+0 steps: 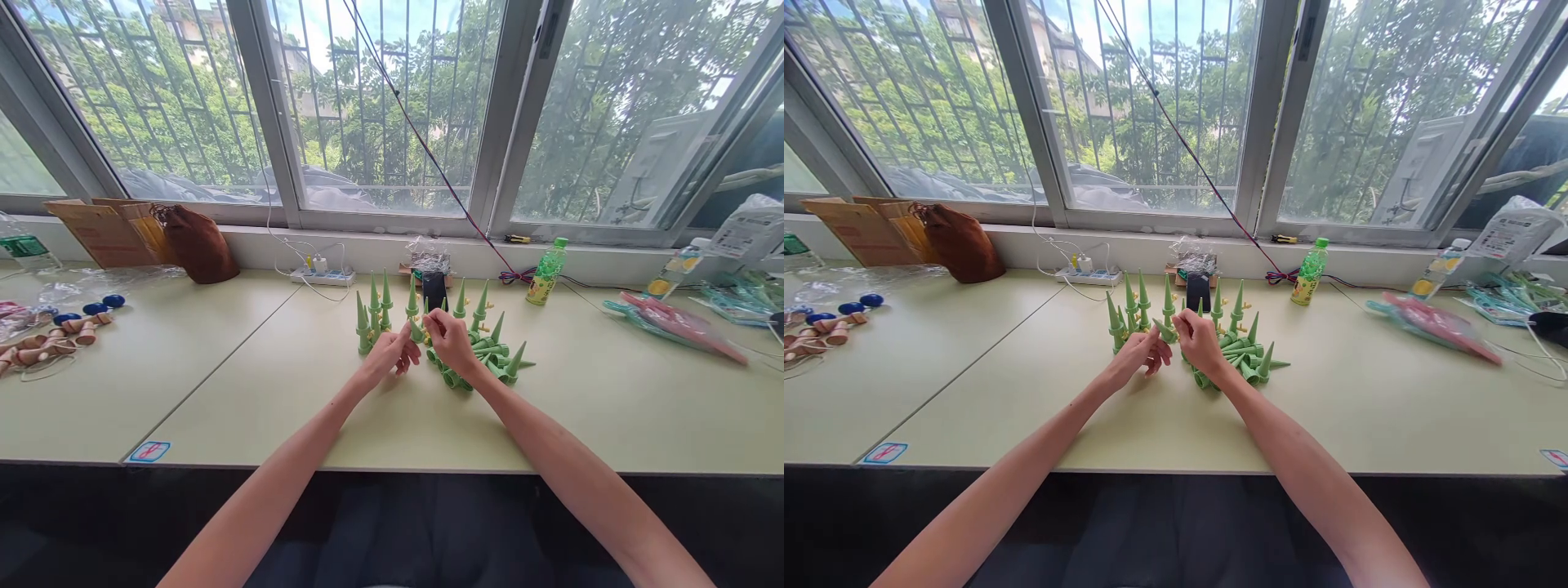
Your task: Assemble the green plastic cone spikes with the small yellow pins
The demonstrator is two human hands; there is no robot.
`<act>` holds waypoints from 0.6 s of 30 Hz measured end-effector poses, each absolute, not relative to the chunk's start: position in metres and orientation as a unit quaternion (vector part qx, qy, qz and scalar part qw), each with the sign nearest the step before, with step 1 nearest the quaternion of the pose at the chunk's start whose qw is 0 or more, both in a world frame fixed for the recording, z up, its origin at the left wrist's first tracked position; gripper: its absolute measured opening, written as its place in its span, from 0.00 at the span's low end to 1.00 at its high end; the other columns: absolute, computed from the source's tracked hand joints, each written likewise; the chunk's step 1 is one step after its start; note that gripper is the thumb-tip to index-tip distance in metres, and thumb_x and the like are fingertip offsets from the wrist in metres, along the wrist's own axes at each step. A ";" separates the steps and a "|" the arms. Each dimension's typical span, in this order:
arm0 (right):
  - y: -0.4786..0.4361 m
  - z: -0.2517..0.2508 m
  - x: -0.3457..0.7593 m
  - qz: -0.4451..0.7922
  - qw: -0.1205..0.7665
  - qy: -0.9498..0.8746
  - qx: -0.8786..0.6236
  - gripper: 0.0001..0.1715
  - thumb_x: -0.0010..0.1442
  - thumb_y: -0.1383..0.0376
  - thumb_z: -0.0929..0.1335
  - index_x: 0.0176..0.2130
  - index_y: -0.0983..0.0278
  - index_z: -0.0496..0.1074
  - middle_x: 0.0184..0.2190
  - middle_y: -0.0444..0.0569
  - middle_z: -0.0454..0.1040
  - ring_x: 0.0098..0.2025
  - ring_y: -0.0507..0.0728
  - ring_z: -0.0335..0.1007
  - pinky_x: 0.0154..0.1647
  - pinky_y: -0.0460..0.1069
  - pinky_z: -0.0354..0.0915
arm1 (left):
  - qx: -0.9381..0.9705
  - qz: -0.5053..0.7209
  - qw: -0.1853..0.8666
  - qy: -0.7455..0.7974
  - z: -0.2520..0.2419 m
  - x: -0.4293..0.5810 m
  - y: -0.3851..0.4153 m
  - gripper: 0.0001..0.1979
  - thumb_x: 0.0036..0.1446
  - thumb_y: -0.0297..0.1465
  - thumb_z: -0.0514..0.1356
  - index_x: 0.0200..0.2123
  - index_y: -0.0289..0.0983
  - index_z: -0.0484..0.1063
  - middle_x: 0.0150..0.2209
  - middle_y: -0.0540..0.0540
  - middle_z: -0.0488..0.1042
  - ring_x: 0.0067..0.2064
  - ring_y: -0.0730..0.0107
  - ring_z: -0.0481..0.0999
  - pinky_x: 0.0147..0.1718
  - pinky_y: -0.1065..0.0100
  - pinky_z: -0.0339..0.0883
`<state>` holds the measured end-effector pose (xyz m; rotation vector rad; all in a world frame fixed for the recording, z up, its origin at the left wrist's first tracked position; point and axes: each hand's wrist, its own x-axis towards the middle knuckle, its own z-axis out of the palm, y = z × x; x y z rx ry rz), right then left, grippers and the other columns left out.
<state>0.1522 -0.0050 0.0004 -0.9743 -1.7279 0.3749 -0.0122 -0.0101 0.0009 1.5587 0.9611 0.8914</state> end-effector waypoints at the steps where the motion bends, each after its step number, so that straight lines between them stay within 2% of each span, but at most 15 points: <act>1: -0.005 0.000 0.152 0.157 0.532 -0.725 -0.409 0.20 0.65 0.54 0.60 0.27 0.62 0.61 0.19 0.40 0.57 0.21 0.49 0.49 0.24 0.46 0.50 | 0.651 0.373 0.526 0.401 0.001 -0.013 -0.010 0.37 0.56 0.59 0.48 0.24 0.30 0.75 0.23 0.40 0.74 0.17 0.76 0.65 0.14 0.73 0.57; 9: -0.003 0.000 0.153 0.150 0.533 -0.725 -0.410 0.20 0.66 0.54 0.59 0.27 0.62 0.60 0.19 0.40 0.57 0.22 0.50 0.50 0.25 0.46 0.51 | 0.663 0.387 0.509 0.389 0.003 -0.013 -0.012 0.30 0.55 0.56 0.53 0.27 0.32 0.72 0.28 0.41 0.76 0.18 0.77 0.67 0.15 0.73 0.59; 14: -0.001 -0.001 0.153 0.146 0.534 -0.724 -0.412 0.20 0.66 0.55 0.60 0.26 0.62 0.60 0.19 0.40 0.57 0.22 0.49 0.49 0.25 0.46 0.50 | 0.685 0.397 0.468 0.393 0.004 -0.014 -0.014 0.24 0.56 0.51 0.57 0.27 0.34 0.69 0.18 0.50 0.68 0.16 0.78 0.64 0.16 0.74 0.58; 18: 0.000 -0.002 0.154 0.147 0.536 -0.723 -0.410 0.20 0.66 0.55 0.60 0.26 0.62 0.60 0.19 0.40 0.57 0.22 0.49 0.49 0.25 0.46 0.50 | 0.704 0.408 0.441 0.379 0.002 -0.014 -0.014 0.22 0.55 0.50 0.59 0.28 0.35 0.67 0.17 0.53 0.65 0.16 0.78 0.64 0.16 0.74 0.57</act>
